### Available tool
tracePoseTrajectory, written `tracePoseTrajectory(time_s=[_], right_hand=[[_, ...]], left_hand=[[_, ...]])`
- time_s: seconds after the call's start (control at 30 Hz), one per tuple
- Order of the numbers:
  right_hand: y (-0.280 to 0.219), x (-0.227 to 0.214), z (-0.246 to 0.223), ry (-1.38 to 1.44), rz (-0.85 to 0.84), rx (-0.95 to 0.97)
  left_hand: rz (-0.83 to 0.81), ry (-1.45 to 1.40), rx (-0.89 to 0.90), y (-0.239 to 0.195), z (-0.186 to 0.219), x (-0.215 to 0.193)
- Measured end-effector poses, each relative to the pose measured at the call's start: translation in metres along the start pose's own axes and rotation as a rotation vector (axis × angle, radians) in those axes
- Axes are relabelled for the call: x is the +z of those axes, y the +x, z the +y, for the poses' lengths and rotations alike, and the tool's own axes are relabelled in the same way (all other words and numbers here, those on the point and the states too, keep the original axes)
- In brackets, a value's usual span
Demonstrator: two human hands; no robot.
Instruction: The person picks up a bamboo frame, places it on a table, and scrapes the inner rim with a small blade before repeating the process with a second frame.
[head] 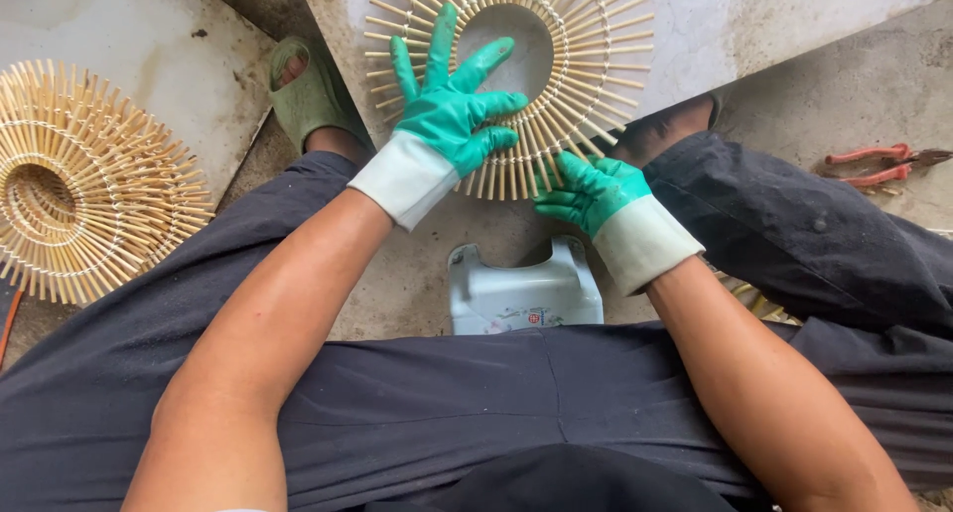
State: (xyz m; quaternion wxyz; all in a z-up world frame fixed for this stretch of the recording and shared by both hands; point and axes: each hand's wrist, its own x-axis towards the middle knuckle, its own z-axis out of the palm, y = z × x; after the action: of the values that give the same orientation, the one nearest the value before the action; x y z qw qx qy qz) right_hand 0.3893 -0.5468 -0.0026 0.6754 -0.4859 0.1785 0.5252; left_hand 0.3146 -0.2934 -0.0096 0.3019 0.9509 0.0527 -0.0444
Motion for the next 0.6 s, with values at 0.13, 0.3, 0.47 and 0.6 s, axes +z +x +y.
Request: tracePoseTrajectory(time_s=[0.13,0.3,0.47,0.6], right_hand=[[0.008,-0.017,0.003,0.039,0.031,0.002],[0.012,0.0,-0.004,-0.034,0.066,0.038],[0.018,-0.01,0.002,-0.002,0.08,0.053],[0.006,-0.001,-0.002,-0.019,0.047,0.026]], left_hand=[[-0.042,0.076,0.073,-0.003,-0.017,-0.017],[-0.104,0.107,-0.017,0.004,-0.006,-0.007],[-0.1,0.016,-0.088,0.004,0.013,-0.003],[-0.059,0.022,-0.059,0.002,0.012,-0.001]])
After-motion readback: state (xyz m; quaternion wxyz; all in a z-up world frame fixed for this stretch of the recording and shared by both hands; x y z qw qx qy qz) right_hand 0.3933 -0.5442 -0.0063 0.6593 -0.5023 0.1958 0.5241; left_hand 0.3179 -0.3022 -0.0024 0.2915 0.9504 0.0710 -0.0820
